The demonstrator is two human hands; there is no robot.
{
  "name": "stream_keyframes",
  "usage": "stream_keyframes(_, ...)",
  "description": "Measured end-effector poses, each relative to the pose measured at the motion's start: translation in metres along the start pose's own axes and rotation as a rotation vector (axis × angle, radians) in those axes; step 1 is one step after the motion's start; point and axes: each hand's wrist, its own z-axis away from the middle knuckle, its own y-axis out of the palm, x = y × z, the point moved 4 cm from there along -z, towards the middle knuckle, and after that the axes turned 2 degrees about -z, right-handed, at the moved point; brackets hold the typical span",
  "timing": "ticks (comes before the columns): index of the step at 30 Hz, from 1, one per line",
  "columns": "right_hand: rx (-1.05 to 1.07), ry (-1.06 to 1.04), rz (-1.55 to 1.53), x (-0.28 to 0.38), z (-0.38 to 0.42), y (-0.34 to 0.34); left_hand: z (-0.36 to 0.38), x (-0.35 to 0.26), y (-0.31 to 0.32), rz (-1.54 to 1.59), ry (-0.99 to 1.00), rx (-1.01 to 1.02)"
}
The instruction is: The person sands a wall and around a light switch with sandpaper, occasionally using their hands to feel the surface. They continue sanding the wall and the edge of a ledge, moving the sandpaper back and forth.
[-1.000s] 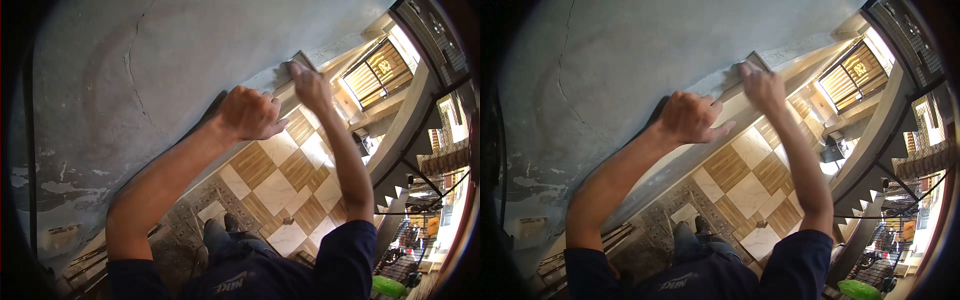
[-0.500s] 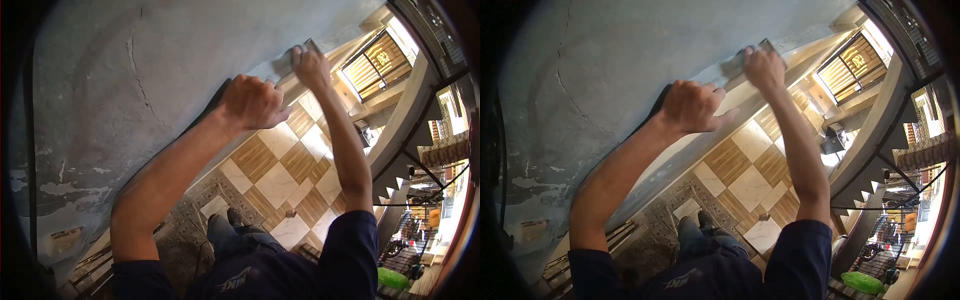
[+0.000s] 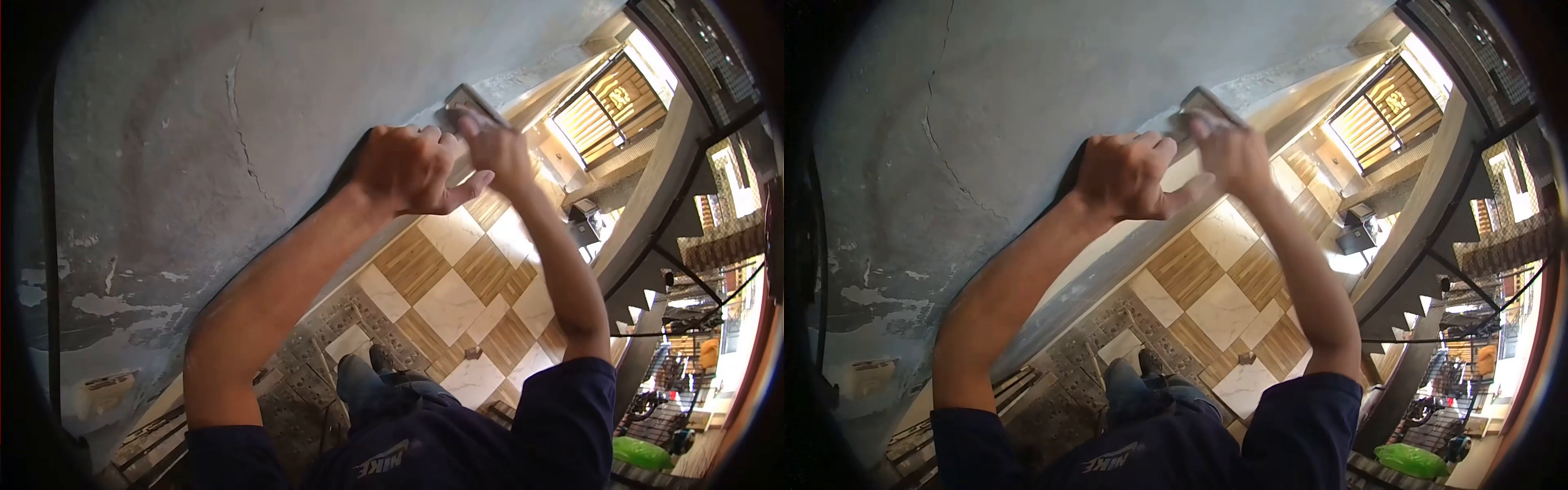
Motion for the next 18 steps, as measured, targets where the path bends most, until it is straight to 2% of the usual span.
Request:
stream_keyframes(1, 0.244, 0.205, 0.06, -0.024, -0.003, -0.004, 0.001, -0.002, -0.001, 0.006, 0.01, 0.006)
stream_keyframes(3, 0.087, 0.344, 0.007, -0.078, -0.013, 0.004, -0.001, -0.002, -0.003, 0.007, 0.033, -0.04)
stream_keyframes(4, 0.084, 0.305, 0.122, -0.09, -0.014, 0.02, -0.001, -0.002, -0.001, 0.004, 0.042, -0.035)
stream_keyframes(5, 0.258, 0.274, 0.038, -0.083, -0.012, 0.033, -0.001, -0.002, 0.0, -0.003, 0.051, -0.048)
stream_keyframes(7, -0.199, -0.065, 0.152, -0.007, -0.007, 0.014, 0.0, 0.0, 0.006, 0.007, 0.032, -0.004)
stream_keyframes(8, -0.4, -0.223, -0.071, 0.014, -0.009, -0.005, 0.0, 0.0, 0.007, 0.037, 0.044, -0.092)
stream_keyframes(9, -0.414, -0.231, -0.076, 0.005, -0.015, -0.01, -0.004, 0.002, 0.003, 0.021, 0.048, -0.096)
stream_keyframes(11, 0.243, 0.251, 0.002, -0.057, -0.009, 0.002, 0.0, -0.001, 0.002, 0.035, 0.028, -0.004)
stream_keyframes(12, 0.168, 0.283, 0.158, -0.09, -0.011, 0.016, 0.0, -0.002, 0.001, 0.04, 0.037, -0.041)
stream_keyframes(13, -0.016, 0.427, -0.103, -0.089, -0.009, 0.003, 0.002, -0.004, 0.001, 0.039, 0.045, -0.039)
stream_keyframes(15, -0.103, 0.109, -0.167, -0.059, 0.0, 0.025, -0.001, -0.002, 0.002, -0.005, 0.031, 0.012)
stream_keyframes(16, -0.147, -0.169, -0.017, -0.009, -0.006, 0.008, -0.003, 0.0, 0.004, -0.012, 0.014, 0.0)
stream_keyframes(17, -0.08, 0.03, -0.091, 0.023, 0.0, -0.003, -0.001, -0.001, 0.005, 0.021, 0.008, -0.019)
stream_keyframes(18, 0.108, -0.006, -0.043, 0.011, -0.002, 0.001, -0.002, -0.001, 0.005, 0.051, 0.02, -0.04)
